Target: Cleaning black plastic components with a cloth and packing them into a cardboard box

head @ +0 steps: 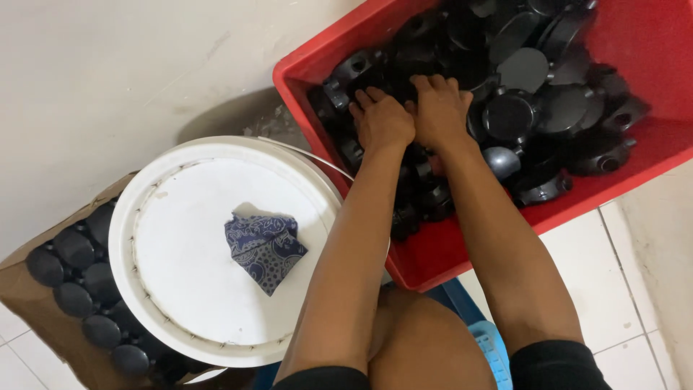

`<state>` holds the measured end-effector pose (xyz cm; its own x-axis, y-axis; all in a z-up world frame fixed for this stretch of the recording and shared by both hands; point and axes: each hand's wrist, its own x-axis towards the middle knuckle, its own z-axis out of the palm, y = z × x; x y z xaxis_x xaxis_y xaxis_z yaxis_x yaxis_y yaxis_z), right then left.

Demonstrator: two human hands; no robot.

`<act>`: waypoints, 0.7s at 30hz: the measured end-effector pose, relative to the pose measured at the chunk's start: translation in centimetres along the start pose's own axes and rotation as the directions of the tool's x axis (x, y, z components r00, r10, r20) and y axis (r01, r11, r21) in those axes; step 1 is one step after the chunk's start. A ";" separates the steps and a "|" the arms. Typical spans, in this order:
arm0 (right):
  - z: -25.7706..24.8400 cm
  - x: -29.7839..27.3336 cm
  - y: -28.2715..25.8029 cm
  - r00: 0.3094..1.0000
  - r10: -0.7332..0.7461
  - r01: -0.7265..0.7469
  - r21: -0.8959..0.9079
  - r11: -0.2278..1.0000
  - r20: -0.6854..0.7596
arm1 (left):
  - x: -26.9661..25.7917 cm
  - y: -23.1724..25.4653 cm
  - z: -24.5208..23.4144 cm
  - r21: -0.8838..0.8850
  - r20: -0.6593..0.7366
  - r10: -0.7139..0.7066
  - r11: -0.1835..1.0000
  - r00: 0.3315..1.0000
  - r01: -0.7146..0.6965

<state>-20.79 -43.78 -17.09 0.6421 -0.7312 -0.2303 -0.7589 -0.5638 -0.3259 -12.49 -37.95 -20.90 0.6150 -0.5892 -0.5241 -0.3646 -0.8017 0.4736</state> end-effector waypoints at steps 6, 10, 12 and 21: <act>-1.2 -0.7 -0.5 0.984 0.090 -0.098 0.045 0.994 0.157 | -3.0 2.3 -4.4 -0.009 0.050 -0.082 0.997 0.995 0.082; -2.9 -2.1 -1.6 0.982 0.075 -0.082 0.033 0.996 0.173 | -4.2 2.5 -5.0 -0.126 0.125 -0.194 0.970 0.973 0.210; -3.2 -2.7 -1.6 0.982 0.049 -0.052 0.013 0.999 0.180 | -5.6 3.1 -6.5 -0.259 0.251 -0.264 0.909 0.931 0.327; -1.3 -4.4 -0.3 0.998 -0.051 0.042 0.184 0.982 0.045 | -5.8 2.4 -5.3 -0.406 0.146 -0.260 0.864 0.954 0.298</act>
<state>-23.55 -40.92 -14.76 0.6840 -0.6837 -0.2544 -0.6986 -0.5133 -0.4985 -13.26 -35.99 -12.99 0.5796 -0.3683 -0.7269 0.1519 -0.8276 0.5404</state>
